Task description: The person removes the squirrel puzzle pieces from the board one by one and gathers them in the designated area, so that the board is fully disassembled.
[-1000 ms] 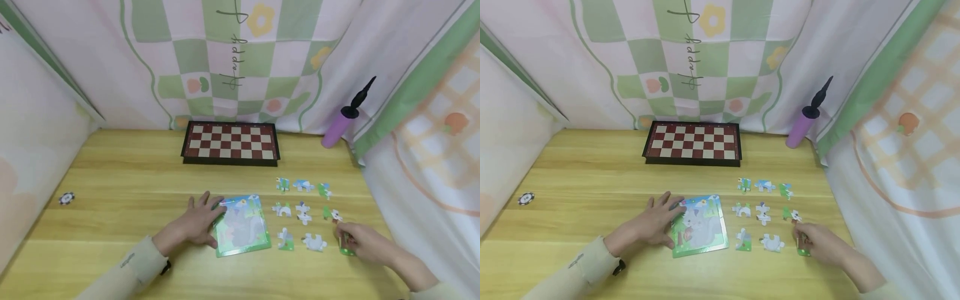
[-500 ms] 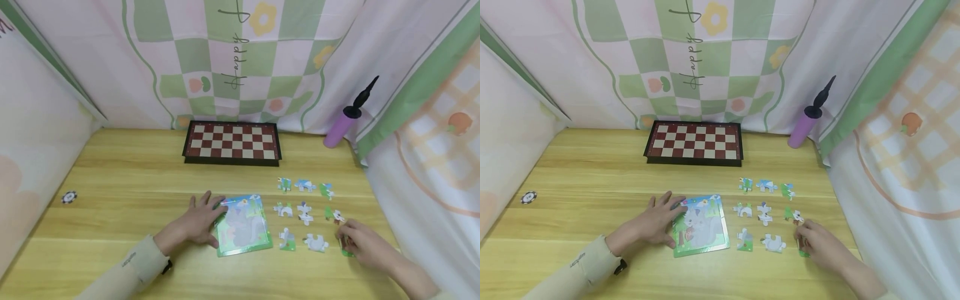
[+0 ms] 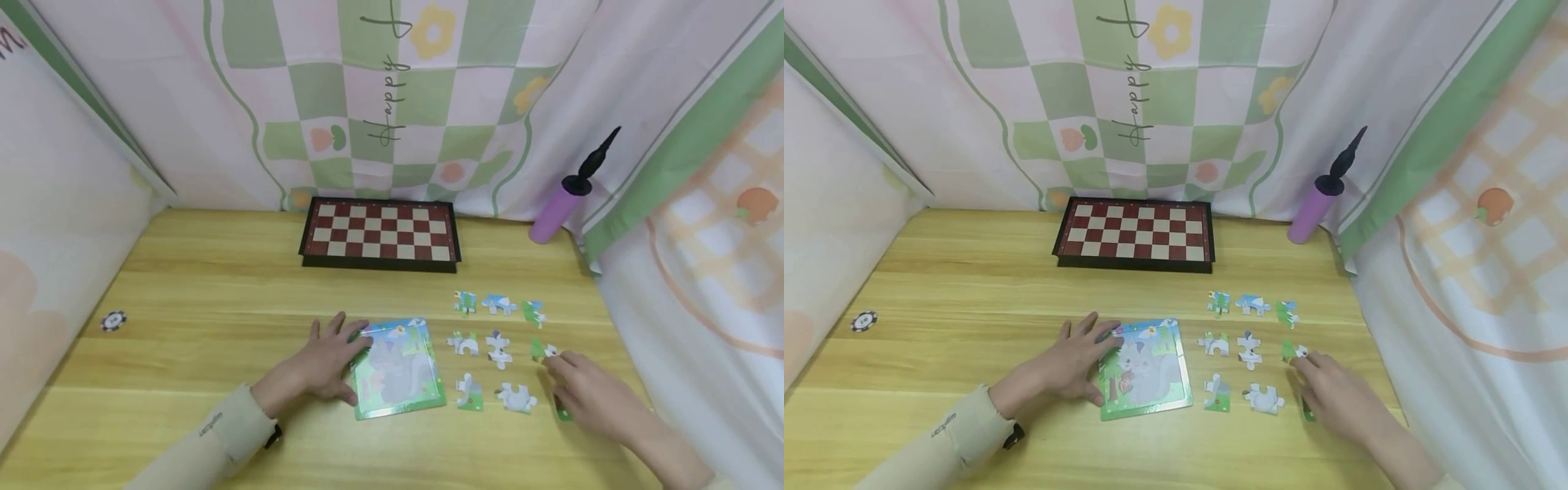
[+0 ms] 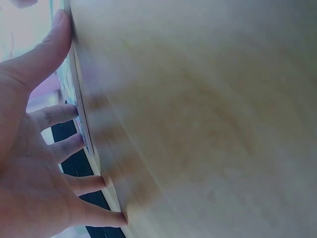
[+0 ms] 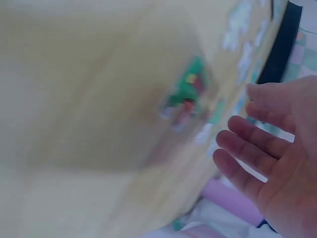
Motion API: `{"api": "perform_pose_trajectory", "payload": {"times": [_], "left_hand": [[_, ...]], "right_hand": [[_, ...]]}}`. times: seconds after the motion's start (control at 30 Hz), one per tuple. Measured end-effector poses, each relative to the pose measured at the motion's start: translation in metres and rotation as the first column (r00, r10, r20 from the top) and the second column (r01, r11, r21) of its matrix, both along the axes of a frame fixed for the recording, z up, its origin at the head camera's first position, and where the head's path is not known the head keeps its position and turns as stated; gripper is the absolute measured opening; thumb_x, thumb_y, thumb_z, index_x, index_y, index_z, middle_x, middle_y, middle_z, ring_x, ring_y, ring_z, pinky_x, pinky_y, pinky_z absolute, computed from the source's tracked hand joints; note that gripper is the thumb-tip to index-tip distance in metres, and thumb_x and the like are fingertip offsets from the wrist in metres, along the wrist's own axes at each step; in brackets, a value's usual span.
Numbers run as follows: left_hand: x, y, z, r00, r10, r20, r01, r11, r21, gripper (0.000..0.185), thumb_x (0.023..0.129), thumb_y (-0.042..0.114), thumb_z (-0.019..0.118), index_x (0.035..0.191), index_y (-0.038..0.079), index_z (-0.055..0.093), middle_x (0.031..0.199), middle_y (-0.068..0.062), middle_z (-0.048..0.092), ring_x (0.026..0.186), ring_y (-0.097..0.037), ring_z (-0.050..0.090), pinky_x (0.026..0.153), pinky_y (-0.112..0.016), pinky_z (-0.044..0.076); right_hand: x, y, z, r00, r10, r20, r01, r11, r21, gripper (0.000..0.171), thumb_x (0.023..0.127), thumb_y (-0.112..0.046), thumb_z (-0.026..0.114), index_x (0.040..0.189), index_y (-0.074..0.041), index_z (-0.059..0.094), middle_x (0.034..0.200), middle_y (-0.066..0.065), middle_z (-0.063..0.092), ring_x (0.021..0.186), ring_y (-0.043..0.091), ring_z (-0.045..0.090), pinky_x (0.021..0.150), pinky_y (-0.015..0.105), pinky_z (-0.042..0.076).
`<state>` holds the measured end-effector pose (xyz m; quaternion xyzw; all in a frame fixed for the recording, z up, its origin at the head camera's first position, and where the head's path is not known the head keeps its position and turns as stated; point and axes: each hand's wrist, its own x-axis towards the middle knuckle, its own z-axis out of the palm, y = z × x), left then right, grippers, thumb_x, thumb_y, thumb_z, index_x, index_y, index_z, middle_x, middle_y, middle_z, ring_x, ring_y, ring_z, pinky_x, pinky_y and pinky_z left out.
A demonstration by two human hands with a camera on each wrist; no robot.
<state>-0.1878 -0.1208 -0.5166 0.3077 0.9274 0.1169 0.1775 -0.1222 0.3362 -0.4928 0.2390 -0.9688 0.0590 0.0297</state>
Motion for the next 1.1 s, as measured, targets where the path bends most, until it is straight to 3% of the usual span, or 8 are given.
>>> {"api": "perform_pose_trajectory", "payload": {"times": [0.13,0.3,0.6,0.7,0.8,0.97,1.1], "left_hand": [[-0.001,0.0,0.002,1.0,-0.012,0.003,0.012,1.0,-0.012,0.103,0.072,0.054,0.088,0.158,0.024,0.04,0.174,-0.007,0.021,0.159,-0.053,0.016,0.118,-0.085,0.018],[-0.002,-0.001,0.005,1.0,-0.024,-0.006,0.024,0.999,-0.023,0.104,0.071,0.055,0.089,0.158,0.025,0.04,0.174,-0.007,0.022,0.158,-0.053,0.018,0.117,-0.085,0.022],[-0.006,-0.003,0.011,0.999,-0.035,0.004,0.035,0.999,0.003,0.103,0.072,0.054,0.09,0.158,0.024,0.041,0.172,-0.011,0.026,0.157,-0.053,0.021,0.115,-0.087,0.018],[-0.012,-0.005,0.023,1.0,-0.022,-0.01,0.023,0.999,0.046,0.098,0.077,0.052,0.087,0.158,0.022,0.042,0.171,-0.015,0.03,0.156,-0.052,0.025,0.117,-0.086,0.014],[-0.023,-0.008,0.041,0.995,-0.026,-0.101,0.036,0.995,0.092,0.088,0.086,0.049,0.08,0.159,0.019,0.041,0.168,-0.017,0.035,0.155,-0.048,0.032,0.119,-0.084,0.014],[-0.039,-0.012,0.074,0.953,-0.046,-0.299,0.09,0.987,0.134,0.069,0.102,0.051,0.059,0.16,0.02,0.04,0.167,-0.015,0.04,0.154,-0.041,0.039,0.122,-0.08,0.017],[-0.043,-0.014,0.093,0.932,-0.059,-0.357,0.116,0.983,0.14,0.062,0.106,0.051,0.049,0.161,0.023,0.039,0.17,-0.013,0.035,0.157,-0.04,0.034,0.126,-0.077,0.014]], "right_hand": [[-0.014,-0.013,0.015,0.992,0.06,-0.115,-0.065,0.997,-0.037,0.041,0.082,-0.007,0.081,0.12,0.001,0.069,0.114,0.02,0.074,0.094,0.031,0.074,0.078,0.045,0.065],[-0.034,-0.042,0.038,0.989,0.078,-0.123,-0.083,0.996,-0.039,0.045,0.09,-0.012,0.076,0.132,0.002,0.064,0.134,0.026,0.067,0.117,0.045,0.068,0.097,0.06,0.058],[-0.061,-0.098,0.063,0.966,0.217,-0.14,-0.228,0.971,-0.073,0.051,0.1,-0.019,0.066,0.147,-0.002,0.054,0.154,0.026,0.053,0.137,0.047,0.055,0.111,0.064,0.049],[-0.068,-0.113,0.069,0.963,0.239,-0.123,-0.249,0.965,-0.08,0.054,0.104,-0.024,0.062,0.152,-0.005,0.05,0.162,0.024,0.044,0.146,0.046,0.047,0.117,0.062,0.045],[-0.074,-0.124,0.075,0.97,0.229,-0.083,-0.235,0.97,-0.067,0.057,0.106,-0.029,0.058,0.157,-0.009,0.044,0.168,0.021,0.035,0.154,0.045,0.037,0.123,0.061,0.038],[-0.081,-0.14,0.088,0.969,0.236,-0.076,-0.239,0.97,-0.045,0.058,0.109,-0.035,0.051,0.161,-0.014,0.038,0.17,0.018,0.03,0.16,0.042,0.025,0.129,0.058,0.03],[-0.084,-0.15,0.093,0.956,0.272,-0.111,-0.277,0.96,-0.032,0.057,0.109,-0.036,0.05,0.16,-0.012,0.039,0.171,0.017,0.029,0.16,0.041,0.026,0.129,0.058,0.03]]}}
